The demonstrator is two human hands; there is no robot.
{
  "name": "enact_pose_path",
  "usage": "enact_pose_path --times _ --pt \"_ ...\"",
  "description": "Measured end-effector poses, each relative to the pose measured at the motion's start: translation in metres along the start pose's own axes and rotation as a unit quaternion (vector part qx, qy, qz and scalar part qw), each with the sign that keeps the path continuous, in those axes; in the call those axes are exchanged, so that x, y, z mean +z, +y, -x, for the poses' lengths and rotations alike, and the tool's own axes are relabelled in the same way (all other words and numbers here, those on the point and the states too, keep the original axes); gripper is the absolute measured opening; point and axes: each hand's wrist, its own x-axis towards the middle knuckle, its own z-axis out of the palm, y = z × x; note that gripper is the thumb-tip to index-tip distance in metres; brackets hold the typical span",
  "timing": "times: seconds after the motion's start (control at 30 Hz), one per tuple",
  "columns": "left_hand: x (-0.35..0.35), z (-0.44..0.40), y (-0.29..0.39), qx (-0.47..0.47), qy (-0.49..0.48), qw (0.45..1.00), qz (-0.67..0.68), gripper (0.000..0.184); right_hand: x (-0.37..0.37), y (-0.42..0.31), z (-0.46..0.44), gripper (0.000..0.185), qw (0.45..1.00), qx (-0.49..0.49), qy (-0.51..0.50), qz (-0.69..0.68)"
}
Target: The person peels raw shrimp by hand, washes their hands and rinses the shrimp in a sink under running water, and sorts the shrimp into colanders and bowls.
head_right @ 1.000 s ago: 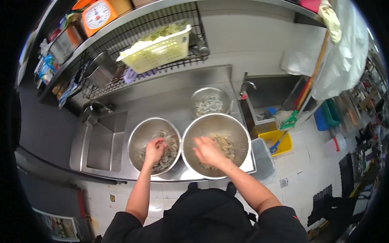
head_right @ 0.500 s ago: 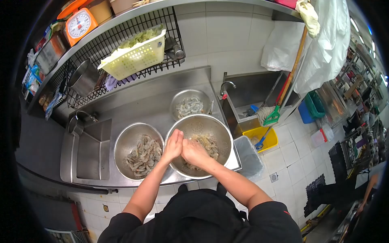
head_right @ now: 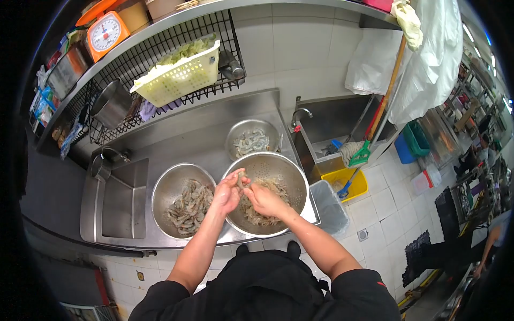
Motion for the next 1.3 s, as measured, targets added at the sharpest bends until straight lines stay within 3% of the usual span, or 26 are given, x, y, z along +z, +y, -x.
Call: enact_pose_path --times 0.07,0.2,0.3,0.5,0.6,0.67,0.7,0.73,0.8,0.83,0.87,0.93,1.0,1.13,1.2,1.3 --pt "0.006 0.003 -0.002 0.03 -0.011 0.999 0.01 0.032 0.003 -0.009 -0.007 0.039 0.99 0.045 0.016 -0.133" --pt "0.016 0.007 -0.01 0.056 -0.003 0.997 0.048 0.033 0.017 -0.004 -0.014 0.035 0.99 0.054 0.048 -0.122" --pt "0.018 0.011 -0.012 0.042 -0.001 0.994 0.106 0.034 0.018 -0.01 -0.013 0.03 0.992 0.012 0.086 -0.097" --pt "-0.001 -0.001 -0.023 -0.027 0.013 0.983 0.182 0.027 0.038 -0.008 -0.008 0.026 0.987 0.061 0.126 -0.08" --pt "-0.015 -0.01 -0.021 -0.004 0.037 0.99 0.134 0.023 0.03 -0.02 0.001 0.027 0.991 0.054 0.08 -0.091" --pt "-0.008 -0.004 -0.003 -0.022 0.055 0.998 0.003 0.03 0.021 -0.021 0.007 0.025 0.998 0.051 0.001 -0.029" --pt "-0.003 0.0 0.003 -0.024 0.044 0.998 -0.03 0.035 0.017 -0.009 0.006 0.024 0.989 0.103 -0.094 0.043" --pt "-0.003 0.003 0.005 -0.025 0.043 0.998 -0.03 0.035 0.015 0.004 0.006 0.024 0.989 0.103 -0.094 0.043" --pt "-0.003 0.008 0.007 -0.042 -0.012 0.987 -0.151 0.038 0.01 0.015 0.004 0.022 0.992 0.08 0.051 0.089" --pt "-0.001 0.009 0.007 -0.044 -0.014 0.987 -0.152 0.038 0.008 0.013 0.0 0.023 0.987 0.06 0.149 -0.023" --pt "0.0 0.011 0.006 -0.034 -0.031 0.981 -0.191 0.04 0.003 0.012 -0.004 0.023 0.986 0.062 0.15 -0.023" --pt "0.005 0.015 0.004 -0.027 -0.05 0.972 -0.229 0.042 -0.013 0.002 -0.012 0.023 0.979 0.074 0.116 -0.147" --pt "0.011 0.015 0.006 0.031 -0.066 0.941 -0.33 0.043 -0.014 0.004 -0.015 0.023 0.976 0.09 0.115 -0.162" --pt "0.015 0.014 -0.002 0.105 -0.037 0.932 -0.344 0.043 -0.017 -0.001 -0.02 0.023 0.961 0.137 0.103 -0.216" --pt "0.02 0.019 -0.002 0.16 -0.005 0.88 -0.448 0.043 -0.016 -0.003 -0.023 0.023 0.947 0.137 0.119 -0.266" --pt "0.029 0.026 -0.001 0.223 0.025 0.839 -0.496 0.041 -0.01 0.0 -0.03 0.021 0.907 0.134 0.132 -0.376"
